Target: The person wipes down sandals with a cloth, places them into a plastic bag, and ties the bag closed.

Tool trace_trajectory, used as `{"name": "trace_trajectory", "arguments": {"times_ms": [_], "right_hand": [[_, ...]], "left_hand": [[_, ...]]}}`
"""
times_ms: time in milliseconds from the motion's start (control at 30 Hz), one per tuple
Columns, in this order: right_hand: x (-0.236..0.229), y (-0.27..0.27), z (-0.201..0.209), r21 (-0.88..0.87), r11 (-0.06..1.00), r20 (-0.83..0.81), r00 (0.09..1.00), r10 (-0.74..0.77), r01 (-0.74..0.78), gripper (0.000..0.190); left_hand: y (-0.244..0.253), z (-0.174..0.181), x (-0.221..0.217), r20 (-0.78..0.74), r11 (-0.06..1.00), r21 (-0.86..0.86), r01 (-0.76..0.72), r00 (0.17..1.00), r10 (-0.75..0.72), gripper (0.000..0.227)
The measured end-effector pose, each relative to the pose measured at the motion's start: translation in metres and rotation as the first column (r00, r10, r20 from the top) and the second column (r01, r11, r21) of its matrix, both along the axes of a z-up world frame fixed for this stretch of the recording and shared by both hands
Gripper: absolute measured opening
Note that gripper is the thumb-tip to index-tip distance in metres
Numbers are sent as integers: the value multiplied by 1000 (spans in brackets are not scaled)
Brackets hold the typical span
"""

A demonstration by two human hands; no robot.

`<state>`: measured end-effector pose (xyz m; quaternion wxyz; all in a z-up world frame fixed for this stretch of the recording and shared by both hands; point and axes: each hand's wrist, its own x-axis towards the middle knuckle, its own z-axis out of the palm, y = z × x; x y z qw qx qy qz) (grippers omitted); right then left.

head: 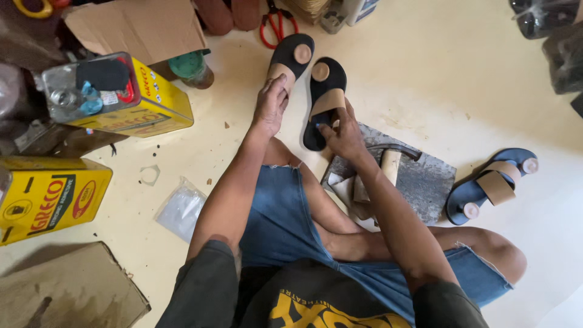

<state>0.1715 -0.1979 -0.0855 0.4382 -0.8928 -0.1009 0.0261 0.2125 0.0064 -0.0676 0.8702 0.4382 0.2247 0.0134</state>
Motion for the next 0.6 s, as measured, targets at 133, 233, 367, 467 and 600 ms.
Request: {"name": "trace_trajectory", "arguments": {"times_ms": [133,233,367,467,600], "right_hand": [[-2,-5,-31,77,995,-82,994,72,-66,46],[-42,-23,-10,232,971,-192,977,93,-47,35],[-91,-51,30,224,974,-321,946,37,38,17],[-120,-60,37,185,978,-378,926,-17,94,14],[-134,-26,65,246,961,-384,923,-22,125,19]], "left_hand": [[37,31,-51,-12,952,294,84,996,-84,60],[80,40,-120,74,842,540,-5,996,-42,39],[125,30,-249,-202,435,885,168,979,33,53],[106,70,-338,-615,12,781,624,772,-162,102],[82,49,-393,-777,137,612,779,625,-80,95]]}}
